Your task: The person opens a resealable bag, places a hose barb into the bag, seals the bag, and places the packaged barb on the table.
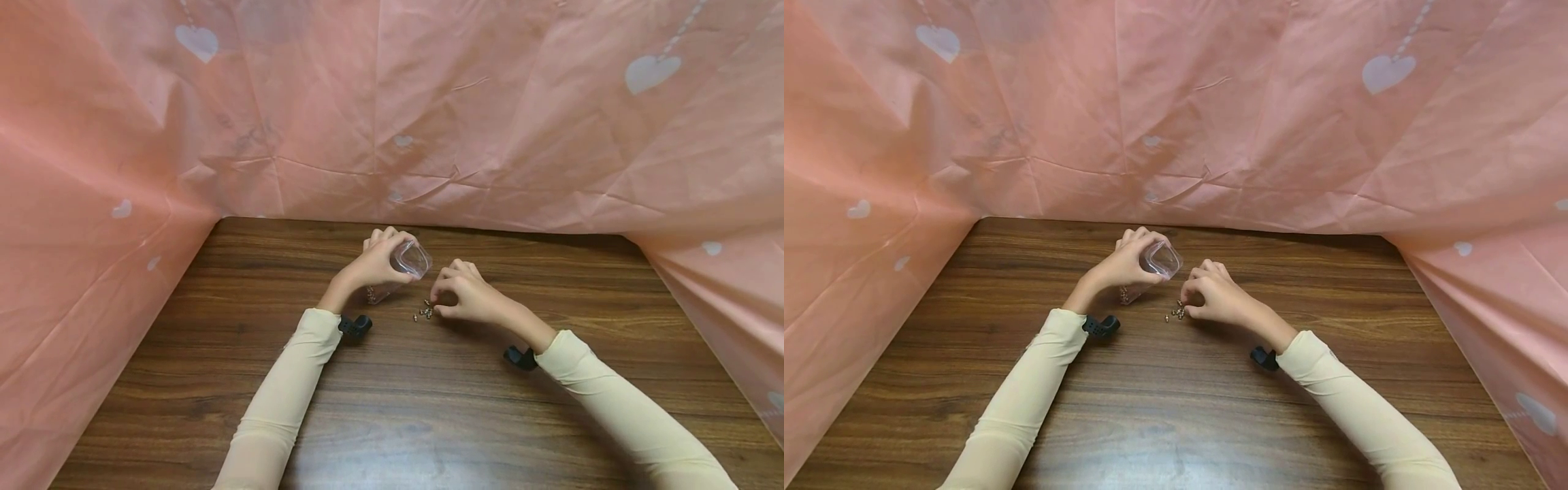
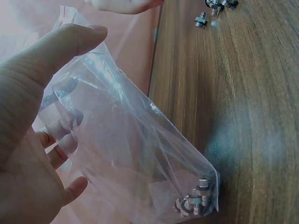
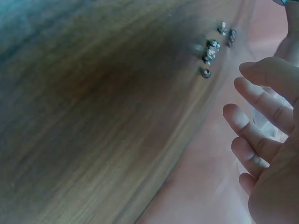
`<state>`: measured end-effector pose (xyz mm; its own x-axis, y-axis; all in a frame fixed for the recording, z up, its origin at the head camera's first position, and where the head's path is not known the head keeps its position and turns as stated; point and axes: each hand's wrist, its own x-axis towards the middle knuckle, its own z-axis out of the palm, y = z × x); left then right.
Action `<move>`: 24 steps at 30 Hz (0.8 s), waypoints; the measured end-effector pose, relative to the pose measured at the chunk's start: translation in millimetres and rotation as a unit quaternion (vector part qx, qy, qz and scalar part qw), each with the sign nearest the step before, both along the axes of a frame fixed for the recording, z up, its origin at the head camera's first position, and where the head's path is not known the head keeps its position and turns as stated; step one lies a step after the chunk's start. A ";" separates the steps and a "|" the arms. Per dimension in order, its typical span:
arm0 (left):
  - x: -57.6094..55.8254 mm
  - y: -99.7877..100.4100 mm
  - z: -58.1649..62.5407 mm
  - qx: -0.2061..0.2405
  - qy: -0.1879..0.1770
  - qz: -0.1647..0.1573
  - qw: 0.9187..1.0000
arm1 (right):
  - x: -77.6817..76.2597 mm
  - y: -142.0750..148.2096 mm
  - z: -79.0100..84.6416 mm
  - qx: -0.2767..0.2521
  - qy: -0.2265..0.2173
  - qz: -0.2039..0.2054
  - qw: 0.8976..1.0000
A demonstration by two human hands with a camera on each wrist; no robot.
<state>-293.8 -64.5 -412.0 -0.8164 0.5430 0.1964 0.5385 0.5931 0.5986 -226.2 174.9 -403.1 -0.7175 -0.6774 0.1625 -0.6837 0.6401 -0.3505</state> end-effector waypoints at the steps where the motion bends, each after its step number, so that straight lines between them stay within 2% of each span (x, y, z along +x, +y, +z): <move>1: 0.0 0.1 -0.1 0.000 0.000 0.000 1.000 | 0.3 -0.3 -1.2 0.002 0.000 0.003 1.000; 12: 0.6 0.6 -1.1 -0.001 0.002 -0.001 1.000 | 5.1 -3.7 -6.8 0.025 -0.009 0.015 1.000; 24: 0.5 2.0 -1.5 -0.008 0.005 0.001 1.000 | 4.8 -3.9 -14.3 0.031 0.012 0.032 0.999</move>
